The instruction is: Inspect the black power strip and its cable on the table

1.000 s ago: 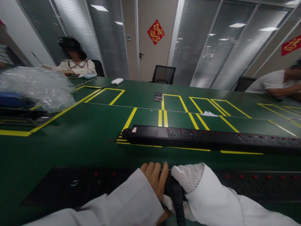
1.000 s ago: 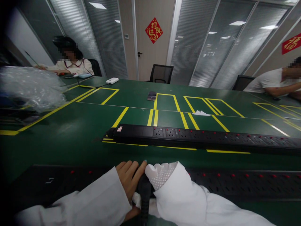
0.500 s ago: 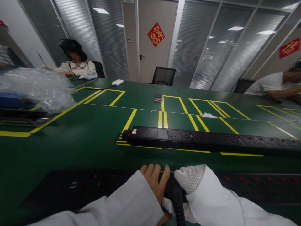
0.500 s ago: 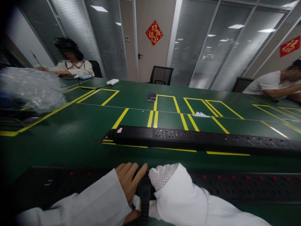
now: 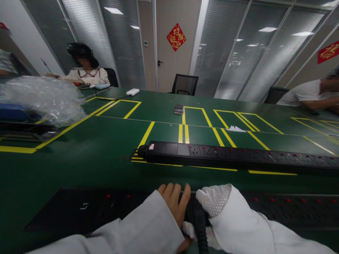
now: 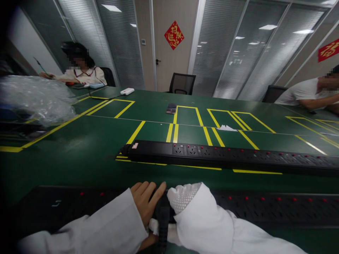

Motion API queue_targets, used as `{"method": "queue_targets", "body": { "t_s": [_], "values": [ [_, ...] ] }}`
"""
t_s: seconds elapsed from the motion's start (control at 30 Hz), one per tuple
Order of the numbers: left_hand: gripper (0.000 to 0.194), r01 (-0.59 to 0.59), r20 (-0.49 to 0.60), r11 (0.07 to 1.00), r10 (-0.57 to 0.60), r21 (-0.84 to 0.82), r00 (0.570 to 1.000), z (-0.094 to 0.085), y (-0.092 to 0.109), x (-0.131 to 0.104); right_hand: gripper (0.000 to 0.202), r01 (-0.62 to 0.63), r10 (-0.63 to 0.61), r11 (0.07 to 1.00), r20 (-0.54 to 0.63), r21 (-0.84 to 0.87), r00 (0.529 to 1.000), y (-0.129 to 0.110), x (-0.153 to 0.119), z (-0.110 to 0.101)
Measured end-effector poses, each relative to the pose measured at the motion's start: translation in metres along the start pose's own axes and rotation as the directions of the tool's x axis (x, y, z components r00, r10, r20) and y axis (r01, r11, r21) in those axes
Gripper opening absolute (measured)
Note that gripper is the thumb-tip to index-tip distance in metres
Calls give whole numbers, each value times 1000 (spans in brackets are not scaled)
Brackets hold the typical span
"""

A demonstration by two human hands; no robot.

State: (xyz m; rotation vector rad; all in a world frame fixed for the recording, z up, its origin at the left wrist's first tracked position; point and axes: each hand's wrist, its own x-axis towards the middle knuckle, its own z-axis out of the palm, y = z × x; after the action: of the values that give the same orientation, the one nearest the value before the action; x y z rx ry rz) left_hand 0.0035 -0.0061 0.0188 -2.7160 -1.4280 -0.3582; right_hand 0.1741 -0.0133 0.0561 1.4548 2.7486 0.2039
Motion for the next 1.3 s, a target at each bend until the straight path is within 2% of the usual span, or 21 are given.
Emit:
{"method": "queue_targets", "body": {
  "t_s": [0.1,0.3,0.47,0.6,0.67,0.73,0.83,0.97,1.07,1.13,1.23,1.3],
  "values": [
    [41,5,-2,1000,-5,-5,1000,0,-1,0,27,-5,5,1000,14,9,1000,0,1,4],
    [31,-5,-69,998,9,55,998,12,-2,-1,27,-40,40,999,3,7,999,-1,1,16],
    [43,-13,-128,1000,15,19,992,14,-3,-1,29,-54,53,999,-45,-7,998,0,0,18],
    [27,13,-184,999,-4,49,983,18,-1,-1,43,-58,57,998,-63,-25,996,-1,3,20],
    [25,13,-210,996,6,88,978,23,-1,-1,49,-63,62,998,-73,-16,995,-3,6,22],
    [29,5,-216,994,19,108,976,26,-1,-1,49,-70,70,998,-93,10,993,-4,7,23],
    [25,5,-201,996,13,89,980,25,-2,-1,44,-98,101,994,-72,47,992,-5,9,27],
    [59,-7,-145,1000,11,25,989,16,-2,-2,42,-129,132,988,-26,81,991,-5,10,27],
    [62,-20,-82,1000,21,11,996,10,-3,-2,44,-106,109,988,-27,110,994,-4,9,23],
    [55,-32,-42,999,32,14,999,6,-3,-1,46,-102,106,988,-26,119,994,-4,8,21],
    [28,-13,-48,999,15,33,999,3,-2,0,43,-111,116,987,-32,113,993,-4,7,21],
    [24,2,-53,1000,0,26,999,1,-1,0,42,-116,120,988,-33,104,992,-3,6,24]
  ]
}}
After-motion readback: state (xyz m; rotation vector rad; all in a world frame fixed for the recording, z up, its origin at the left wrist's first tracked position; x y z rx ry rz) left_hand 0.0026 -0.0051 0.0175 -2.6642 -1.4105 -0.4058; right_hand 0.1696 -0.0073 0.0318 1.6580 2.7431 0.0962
